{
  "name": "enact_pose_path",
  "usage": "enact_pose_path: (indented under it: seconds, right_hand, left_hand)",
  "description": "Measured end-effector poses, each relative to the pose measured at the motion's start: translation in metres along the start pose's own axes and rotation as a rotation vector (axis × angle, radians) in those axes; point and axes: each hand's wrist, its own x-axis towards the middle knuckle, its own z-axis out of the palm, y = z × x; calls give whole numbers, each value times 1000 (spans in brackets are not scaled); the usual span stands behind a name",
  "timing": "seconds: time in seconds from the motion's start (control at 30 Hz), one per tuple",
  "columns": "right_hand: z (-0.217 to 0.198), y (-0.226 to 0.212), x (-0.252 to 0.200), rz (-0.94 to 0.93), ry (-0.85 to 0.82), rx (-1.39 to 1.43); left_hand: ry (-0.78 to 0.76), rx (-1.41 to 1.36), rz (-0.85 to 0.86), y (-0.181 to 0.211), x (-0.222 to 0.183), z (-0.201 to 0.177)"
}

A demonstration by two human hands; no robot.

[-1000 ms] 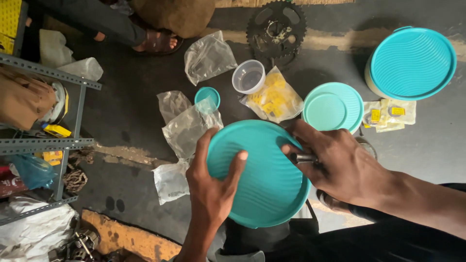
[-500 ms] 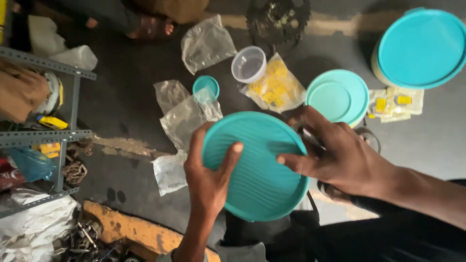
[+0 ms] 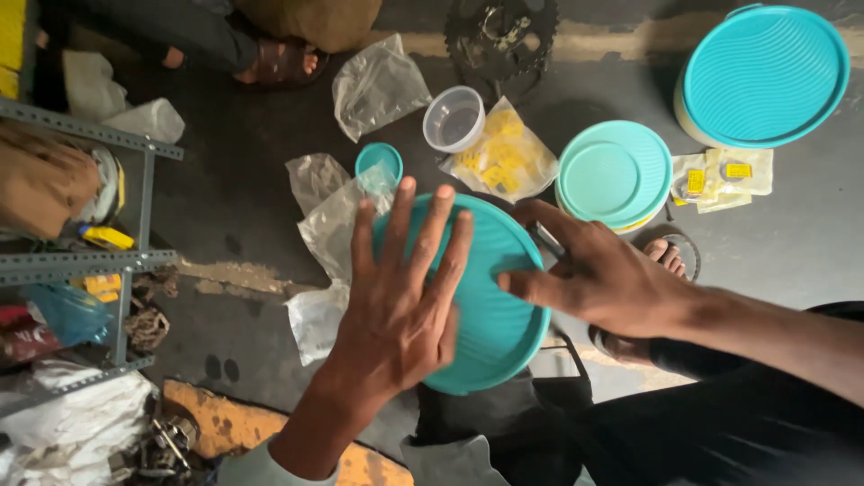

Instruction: Mark the lids of several teal and white plastic containers using a permanent black marker.

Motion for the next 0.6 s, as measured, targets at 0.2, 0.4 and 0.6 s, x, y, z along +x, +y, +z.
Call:
enact_pose_path:
  seconds: [0.2,0.4,0.6]
  right_hand:
    - [-12,7,5,-314,26,75]
    - [-17,-14,-19,-156,135,-176]
    - [36,6,-61,-237,229,11]
  left_hand:
    - [81,-295,-11,11,3,11]
    - [-25,-177,-43,8,8,6]
    - [61,-228,-125,15,-1,13]
